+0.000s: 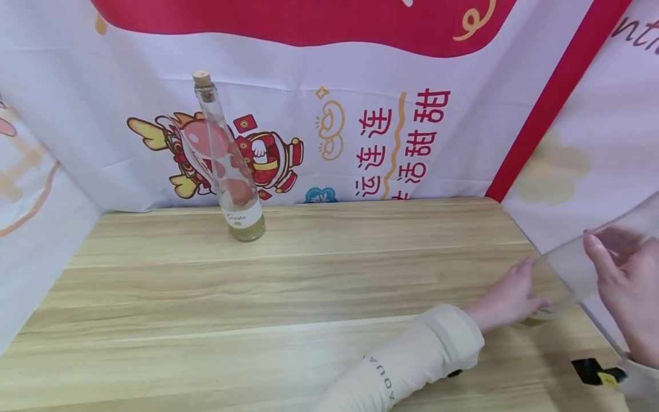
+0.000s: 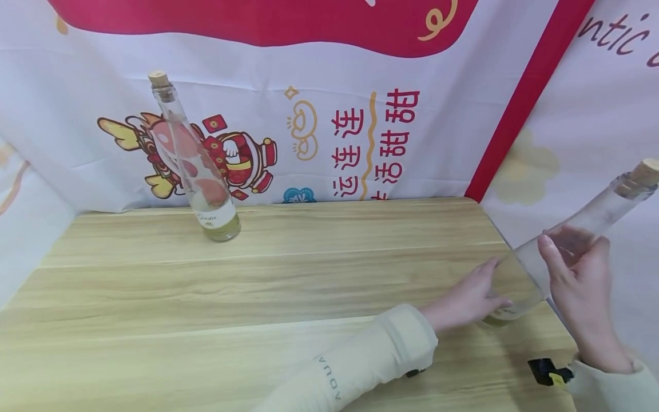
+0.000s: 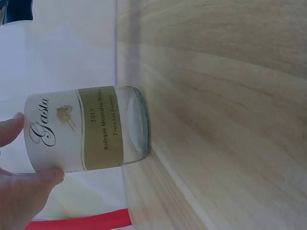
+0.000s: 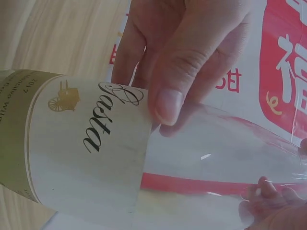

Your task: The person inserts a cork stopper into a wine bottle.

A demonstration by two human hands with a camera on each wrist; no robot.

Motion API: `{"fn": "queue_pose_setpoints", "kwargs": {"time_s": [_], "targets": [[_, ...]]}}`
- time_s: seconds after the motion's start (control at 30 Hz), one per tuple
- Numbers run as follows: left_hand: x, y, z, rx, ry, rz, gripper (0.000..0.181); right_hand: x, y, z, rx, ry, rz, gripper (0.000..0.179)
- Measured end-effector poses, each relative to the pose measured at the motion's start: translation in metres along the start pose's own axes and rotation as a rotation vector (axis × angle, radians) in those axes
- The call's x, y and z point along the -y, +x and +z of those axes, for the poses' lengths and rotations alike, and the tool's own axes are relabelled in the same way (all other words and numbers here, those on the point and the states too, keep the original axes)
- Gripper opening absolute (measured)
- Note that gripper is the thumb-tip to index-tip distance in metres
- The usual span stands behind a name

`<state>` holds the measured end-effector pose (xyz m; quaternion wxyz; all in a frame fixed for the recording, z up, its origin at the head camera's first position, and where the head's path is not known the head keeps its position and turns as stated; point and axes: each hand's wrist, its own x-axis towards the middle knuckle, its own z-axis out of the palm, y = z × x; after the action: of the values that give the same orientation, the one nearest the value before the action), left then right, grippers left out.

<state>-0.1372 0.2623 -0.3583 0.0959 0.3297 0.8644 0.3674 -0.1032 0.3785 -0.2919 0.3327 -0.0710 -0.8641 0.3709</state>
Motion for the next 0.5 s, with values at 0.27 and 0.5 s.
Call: {"fn": "queue_pose_setpoints", "kwargs": {"time_s": [0.27,0.5], "targets": [[0.009,0.003,0.002,-0.023,-0.049,0.011,0.072,-0.012,0.005,0.004,0.029,-0.003,0.021,0.012],[0.045,-0.010,-0.024,-0.010,-0.005,0.073,0.063,-0.022,0.004,0.005,-0.143,0.070,0.157,0.033]]}}
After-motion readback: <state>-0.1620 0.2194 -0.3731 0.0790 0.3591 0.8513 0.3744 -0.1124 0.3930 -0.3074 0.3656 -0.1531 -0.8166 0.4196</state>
